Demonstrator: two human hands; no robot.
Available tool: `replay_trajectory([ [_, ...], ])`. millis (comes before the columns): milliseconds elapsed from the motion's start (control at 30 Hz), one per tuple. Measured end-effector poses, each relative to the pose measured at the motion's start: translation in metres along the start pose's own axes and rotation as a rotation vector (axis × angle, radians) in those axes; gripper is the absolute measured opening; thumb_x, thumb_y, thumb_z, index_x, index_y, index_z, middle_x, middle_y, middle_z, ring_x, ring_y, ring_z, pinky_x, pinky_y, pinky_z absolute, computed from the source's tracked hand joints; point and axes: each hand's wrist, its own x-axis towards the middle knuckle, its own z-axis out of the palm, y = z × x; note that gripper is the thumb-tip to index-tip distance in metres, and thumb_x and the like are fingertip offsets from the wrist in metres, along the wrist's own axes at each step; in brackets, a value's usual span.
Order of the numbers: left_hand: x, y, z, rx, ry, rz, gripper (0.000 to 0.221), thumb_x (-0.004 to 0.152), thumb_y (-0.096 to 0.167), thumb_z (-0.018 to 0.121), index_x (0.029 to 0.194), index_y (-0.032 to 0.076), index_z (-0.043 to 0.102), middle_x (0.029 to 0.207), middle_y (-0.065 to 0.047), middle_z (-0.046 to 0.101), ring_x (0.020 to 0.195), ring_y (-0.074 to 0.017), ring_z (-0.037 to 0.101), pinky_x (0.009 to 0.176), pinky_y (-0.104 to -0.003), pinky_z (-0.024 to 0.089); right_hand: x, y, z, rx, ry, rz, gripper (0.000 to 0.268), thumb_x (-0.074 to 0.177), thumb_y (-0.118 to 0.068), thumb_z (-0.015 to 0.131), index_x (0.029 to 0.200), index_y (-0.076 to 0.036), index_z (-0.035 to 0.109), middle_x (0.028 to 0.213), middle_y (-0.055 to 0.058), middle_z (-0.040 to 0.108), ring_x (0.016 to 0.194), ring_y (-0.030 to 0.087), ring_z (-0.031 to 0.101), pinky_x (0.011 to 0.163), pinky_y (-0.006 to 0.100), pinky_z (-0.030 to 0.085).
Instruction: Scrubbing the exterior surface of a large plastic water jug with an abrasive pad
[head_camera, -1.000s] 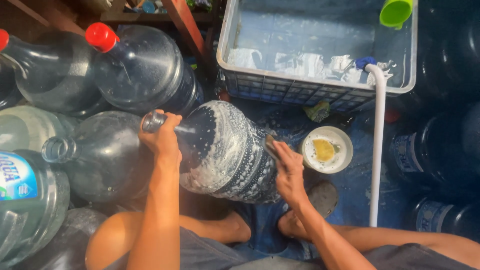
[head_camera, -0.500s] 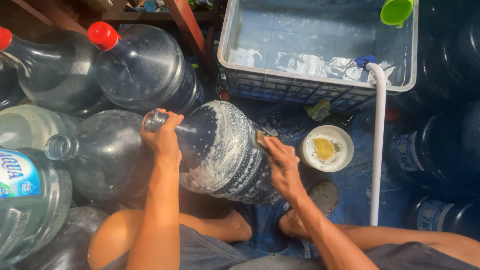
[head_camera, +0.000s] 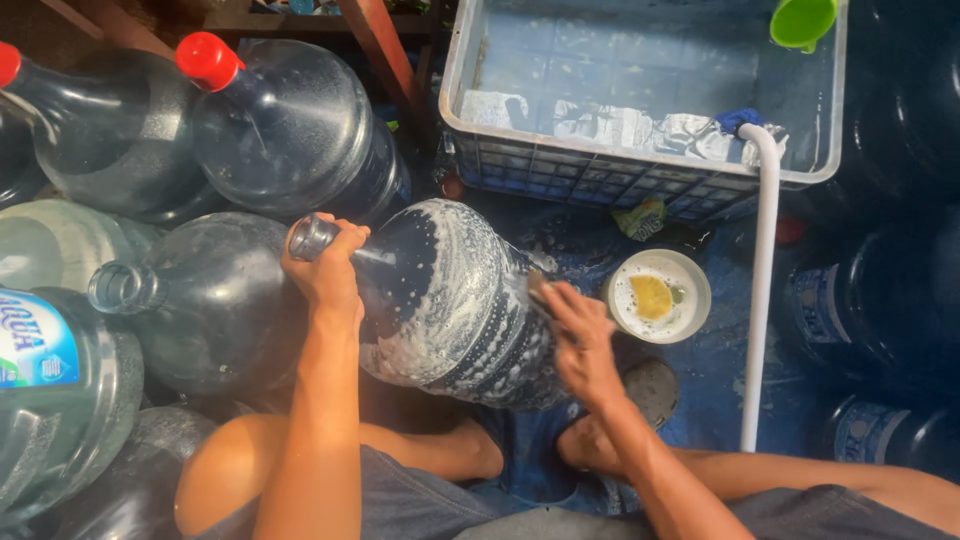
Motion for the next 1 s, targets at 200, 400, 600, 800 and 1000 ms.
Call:
replay_trajectory([
  [200,0.005,-0.004,-0.01,-0.006,0.11,-0.053,0.038,0.06,-0.006,0.077,0.093,0.008,0.065,0.069,-0.004,0.064,0.071,-0.0165,0.076,0.085,-0.028,0.057,-0.02,0.097,-0.061,-0.738,-0.058,0.169,0.071,0.075,-0.005,0.057,0.135,-0.041,0.068,0.132,-0.001,0.066,0.115,0.039,0.056,0.093,0.062,0.044],
  [400,0.0,0.012,-0.005,0.068,0.424,-0.435,0.112,0.066,0.002,0.094,0.156,0.014,0.028,0.144,-0.021,0.041,0.145,-0.036,0.044,0.118,-0.054,0.029,-0.012,0.197,-0.062,-1.085,0.035,0.411,0.06,0.071,-0.027,0.075,0.129,-0.044,0.07,0.136,-0.006,0.061,0.12,0.032,0.043,0.094,0.056,0.035],
  [600,-0.02,0.036,-0.009,0.138,0.438,-0.337,0.086,0.072,0.01,0.098,0.138,-0.005,0.045,0.108,-0.012,0.066,0.112,-0.0191,0.069,0.108,-0.036,0.045,0.019,0.105,-0.062,-0.961,-0.07,0.699,0.032,0.084,-0.034,0.063,0.111,-0.037,0.08,0.103,0.005,0.074,0.106,0.039,0.052,0.084,0.057,0.039],
  [800,-0.003,0.009,-0.008,-0.064,-0.005,-0.114,0.034,0.063,-0.004,0.084,0.084,0.01,0.063,0.1,-0.014,0.076,0.094,-0.0207,0.078,0.088,-0.03,0.059,0.032,0.012,-0.011,-0.056,0.251,0.42,0.04,0.09,-0.011,0.061,0.128,-0.005,0.072,0.105,0.03,0.071,0.104,0.053,0.064,0.092,0.056,0.046],
  [1000,-0.003,0.031,0.003,-0.077,0.201,-0.227,0.033,0.058,-0.008,0.069,0.084,0.008,0.055,0.062,-0.005,0.06,0.062,-0.0204,0.067,0.082,-0.031,0.058,-0.054,-0.04,0.048,-0.257,0.243,0.565,0.058,0.095,-0.043,0.052,0.149,-0.022,0.054,0.131,0.012,0.051,0.123,0.028,0.047,0.105,0.052,0.032],
])
